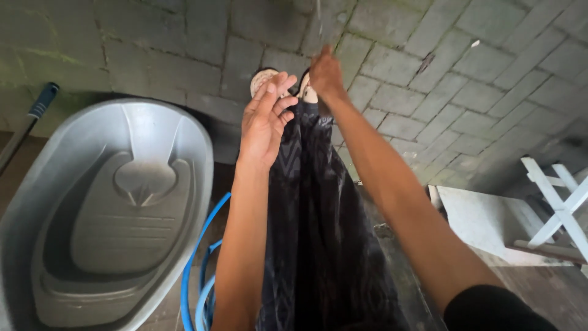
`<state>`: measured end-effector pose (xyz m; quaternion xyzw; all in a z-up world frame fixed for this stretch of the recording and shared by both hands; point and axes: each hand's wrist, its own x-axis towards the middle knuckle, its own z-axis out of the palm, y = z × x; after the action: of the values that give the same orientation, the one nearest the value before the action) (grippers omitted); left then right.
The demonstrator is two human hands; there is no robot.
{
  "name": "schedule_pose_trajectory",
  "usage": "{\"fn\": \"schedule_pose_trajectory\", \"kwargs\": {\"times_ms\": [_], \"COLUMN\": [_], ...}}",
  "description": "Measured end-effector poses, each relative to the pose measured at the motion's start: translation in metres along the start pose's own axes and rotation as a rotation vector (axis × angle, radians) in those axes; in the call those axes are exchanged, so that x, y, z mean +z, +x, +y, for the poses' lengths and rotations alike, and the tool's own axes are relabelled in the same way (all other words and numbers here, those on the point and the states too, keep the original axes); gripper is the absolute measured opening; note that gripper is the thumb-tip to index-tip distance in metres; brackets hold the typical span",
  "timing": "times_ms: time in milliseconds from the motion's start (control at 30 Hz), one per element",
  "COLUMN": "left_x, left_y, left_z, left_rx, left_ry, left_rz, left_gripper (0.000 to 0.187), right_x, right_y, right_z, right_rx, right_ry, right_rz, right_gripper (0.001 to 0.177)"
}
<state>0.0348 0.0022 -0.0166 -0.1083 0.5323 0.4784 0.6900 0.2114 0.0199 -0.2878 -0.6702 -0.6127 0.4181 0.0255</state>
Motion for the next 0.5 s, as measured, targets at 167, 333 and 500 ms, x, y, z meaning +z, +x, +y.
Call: {"fn": "schedule_pose_trajectory", "kwargs": {"times_ms": [167, 333, 500], "left_x": [0.002, 0.002, -0.004], "left_y": [0.004, 0.003, 0.003], "left_z": [0.004, 0.01, 0.006], "left_rx": [0.019, 0.009, 0.014], "left_ry": [0.002, 0.009, -0.014], "left_rz": [-0.013, -0.002, 0.001], "left_gripper": [0.045, 0.045, 0.045], "right_x": [-0.039, 0.025, 0.024], "right_y": [-0.006, 0.057, 0.033], "right_z": [-0.03, 0.063, 0.039], "right_rx": [0.246, -0.145, -0.144], "right_ry": [0.119, -0.24, -0.13], "right_rz": [-0.147, 0.056, 0.059], "right_gripper": [0.034, 0.027, 0.033]}}
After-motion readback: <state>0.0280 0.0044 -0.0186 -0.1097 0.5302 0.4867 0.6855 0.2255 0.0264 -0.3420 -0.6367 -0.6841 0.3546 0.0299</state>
